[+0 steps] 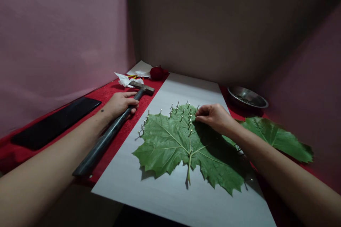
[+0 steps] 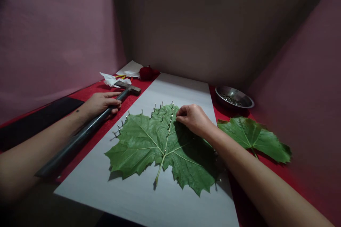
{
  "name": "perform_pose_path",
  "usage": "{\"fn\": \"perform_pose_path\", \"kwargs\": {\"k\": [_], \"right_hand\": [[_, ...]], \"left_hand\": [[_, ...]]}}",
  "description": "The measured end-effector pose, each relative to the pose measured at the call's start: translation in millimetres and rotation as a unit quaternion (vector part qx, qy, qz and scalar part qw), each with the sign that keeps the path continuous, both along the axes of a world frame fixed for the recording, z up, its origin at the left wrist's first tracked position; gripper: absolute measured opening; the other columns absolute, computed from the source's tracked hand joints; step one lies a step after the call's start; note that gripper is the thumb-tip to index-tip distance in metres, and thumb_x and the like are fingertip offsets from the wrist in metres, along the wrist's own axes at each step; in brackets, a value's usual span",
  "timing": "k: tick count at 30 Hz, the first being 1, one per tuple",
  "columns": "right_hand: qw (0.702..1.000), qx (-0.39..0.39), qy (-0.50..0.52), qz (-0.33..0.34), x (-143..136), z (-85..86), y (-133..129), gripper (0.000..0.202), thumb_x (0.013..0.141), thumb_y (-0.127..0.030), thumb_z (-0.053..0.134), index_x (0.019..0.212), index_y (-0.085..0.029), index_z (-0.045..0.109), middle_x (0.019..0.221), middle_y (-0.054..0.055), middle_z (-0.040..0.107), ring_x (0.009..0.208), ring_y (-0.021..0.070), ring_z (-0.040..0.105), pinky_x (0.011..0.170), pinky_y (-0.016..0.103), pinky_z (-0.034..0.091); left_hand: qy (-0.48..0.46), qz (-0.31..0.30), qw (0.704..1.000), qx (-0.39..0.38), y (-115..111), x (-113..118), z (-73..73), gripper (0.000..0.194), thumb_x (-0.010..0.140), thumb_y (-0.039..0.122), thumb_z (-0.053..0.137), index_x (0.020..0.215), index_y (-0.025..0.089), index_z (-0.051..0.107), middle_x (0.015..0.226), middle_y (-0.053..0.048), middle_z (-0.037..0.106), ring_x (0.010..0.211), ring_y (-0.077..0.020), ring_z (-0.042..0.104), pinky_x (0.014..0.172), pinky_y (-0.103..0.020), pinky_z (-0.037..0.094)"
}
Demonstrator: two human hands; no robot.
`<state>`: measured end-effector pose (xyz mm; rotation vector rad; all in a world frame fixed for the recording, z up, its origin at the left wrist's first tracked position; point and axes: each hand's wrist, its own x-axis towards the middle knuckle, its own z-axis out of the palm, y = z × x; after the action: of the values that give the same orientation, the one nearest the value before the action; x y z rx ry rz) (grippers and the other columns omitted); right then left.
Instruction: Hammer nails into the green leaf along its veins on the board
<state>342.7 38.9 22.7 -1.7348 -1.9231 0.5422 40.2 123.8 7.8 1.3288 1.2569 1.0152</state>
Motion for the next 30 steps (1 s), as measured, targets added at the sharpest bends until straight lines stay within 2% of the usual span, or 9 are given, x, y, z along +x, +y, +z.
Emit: {"fn": "perform_pose_path", "kwargs": {"k": [14,18,26,30], "right_hand": [[0.998,0.014,-0.068,-0.002,-1.3,0.6,-1.6,0.016,0.070,-0.024,0.059,0.073,-0.014,0.071,0.060,0.004,0.064,0.055,0.0101,0.052,0.052,0.023,0.038],[0.998,0.016,-0.058,-0.006,-2.4,0.7,-2.7,0.016,0.070,-0.023,0.059,0.072,-0.014,0.072,0.058,0.003,0.063,0.052,0.0092,0.050,0.051,0.023,0.037],[0.998,0.023,-0.048,-0.016,-6.8,3.9,-5.5,0.015,0.068,-0.019,0.058,0.068,-0.014,0.072,0.052,0.000,0.059,0.049,0.0080,0.046,0.051,0.023,0.034],[0.999,0.022,-0.037,-0.013,-7.1,4.0,-5.4,0.016,0.068,-0.015,0.057,0.070,-0.013,0.073,0.056,0.002,0.063,0.052,0.0088,0.048,0.052,0.023,0.034]], "left_hand": [[-0.004,-0.003,1.000,0.002,1.0,-1.0,-2.1,0.048,0.060,0.012,0.065,0.108,0.012,0.060,0.056,-0.002,0.060,0.035,-0.0127,0.049,0.026,-0.021,0.036],[-0.005,-0.002,1.000,-0.004,0.6,-1.7,-1.8,0.044,0.060,0.013,0.066,0.104,0.013,0.061,0.056,-0.002,0.060,0.035,-0.0118,0.049,0.026,-0.019,0.035],[0.011,0.004,1.000,-0.015,-2.1,0.6,2.9,0.054,0.065,0.011,0.062,0.118,0.013,0.055,0.058,-0.002,0.060,0.036,-0.0113,0.049,0.028,-0.019,0.037],[0.017,0.002,1.000,-0.016,-2.0,0.1,1.8,0.054,0.066,0.013,0.062,0.119,0.014,0.054,0.058,-0.001,0.059,0.036,-0.0110,0.050,0.028,-0.019,0.037]]}}
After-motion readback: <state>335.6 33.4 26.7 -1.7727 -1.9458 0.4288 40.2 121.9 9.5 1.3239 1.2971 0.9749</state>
